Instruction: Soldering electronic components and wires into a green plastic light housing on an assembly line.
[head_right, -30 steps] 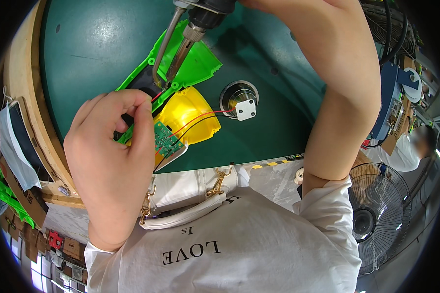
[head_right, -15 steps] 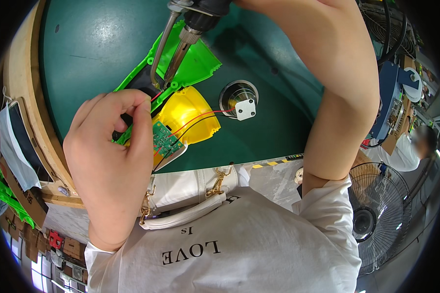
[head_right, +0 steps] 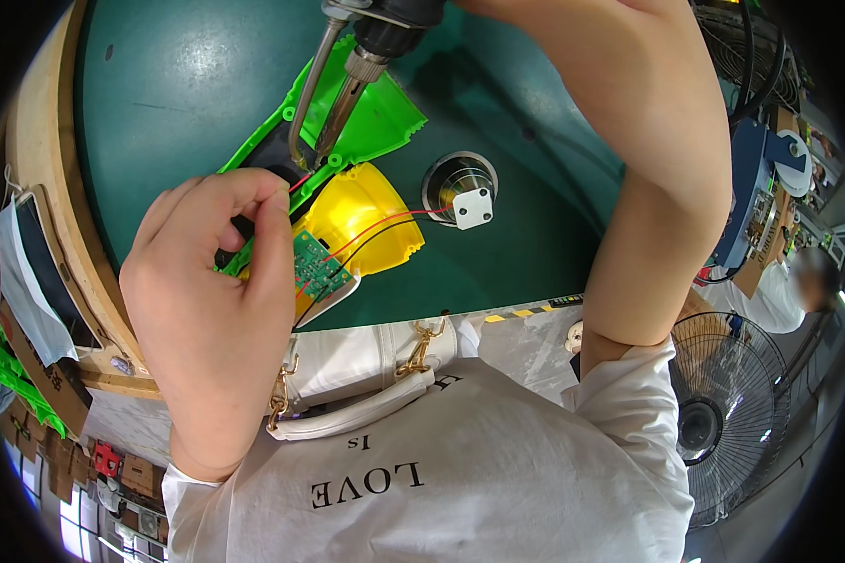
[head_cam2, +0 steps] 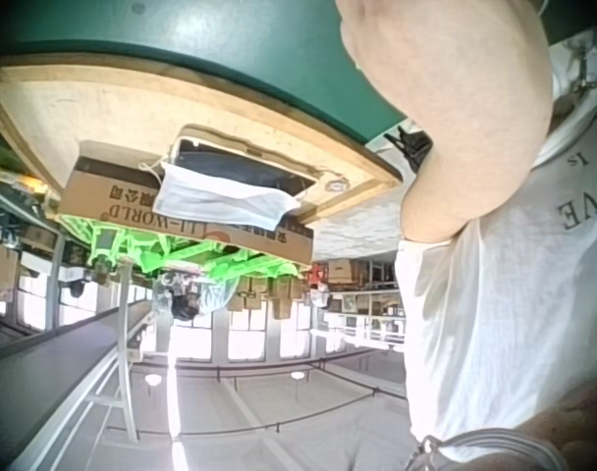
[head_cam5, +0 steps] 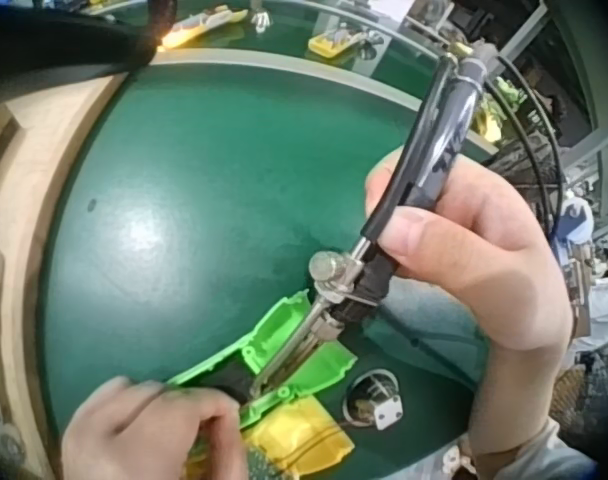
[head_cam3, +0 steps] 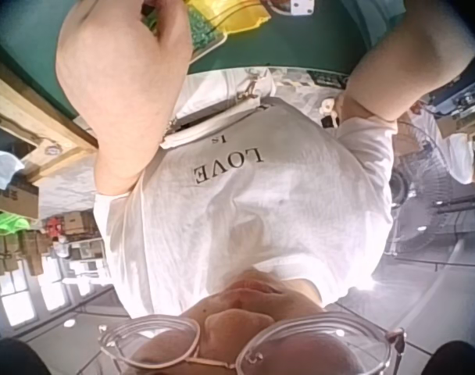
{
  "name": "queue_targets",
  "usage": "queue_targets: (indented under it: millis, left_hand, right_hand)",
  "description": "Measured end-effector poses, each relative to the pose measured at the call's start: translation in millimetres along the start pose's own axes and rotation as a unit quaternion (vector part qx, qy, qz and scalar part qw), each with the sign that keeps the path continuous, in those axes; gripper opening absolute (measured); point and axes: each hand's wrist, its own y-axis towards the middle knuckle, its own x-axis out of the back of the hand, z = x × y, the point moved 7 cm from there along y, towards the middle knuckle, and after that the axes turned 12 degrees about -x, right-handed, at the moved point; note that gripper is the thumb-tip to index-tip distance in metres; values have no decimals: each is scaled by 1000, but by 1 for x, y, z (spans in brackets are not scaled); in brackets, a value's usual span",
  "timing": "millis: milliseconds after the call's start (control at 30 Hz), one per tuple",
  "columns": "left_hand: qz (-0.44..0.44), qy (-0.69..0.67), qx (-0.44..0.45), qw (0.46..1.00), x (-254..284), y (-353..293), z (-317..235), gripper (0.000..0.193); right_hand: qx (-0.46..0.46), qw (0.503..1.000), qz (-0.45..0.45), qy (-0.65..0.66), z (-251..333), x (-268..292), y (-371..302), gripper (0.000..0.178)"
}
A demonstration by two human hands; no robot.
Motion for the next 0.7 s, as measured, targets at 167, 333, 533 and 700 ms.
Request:
queue_targets:
  millis: [167, 333, 533, 700]
  left_hand:
    - [-3, 3, 3, 1000, -1, -1, 0, 7]
    - [-5, 5, 3, 1000, 0, -1, 0, 7]
    - [-9, 5, -2, 1000, 1, -1, 0, 8]
    - [-2, -9, 6, 1000, -2, -1, 1, 8]
  right_hand:
    - [4, 1000, 28, 11, 0, 3, 0, 14]
    - [4, 998, -59, 7, 0, -2, -1, 14]
    - [42, 999, 13, 3, 7, 11, -3, 22]
    - [-2, 939, -259, 226, -10, 61, -9, 26]
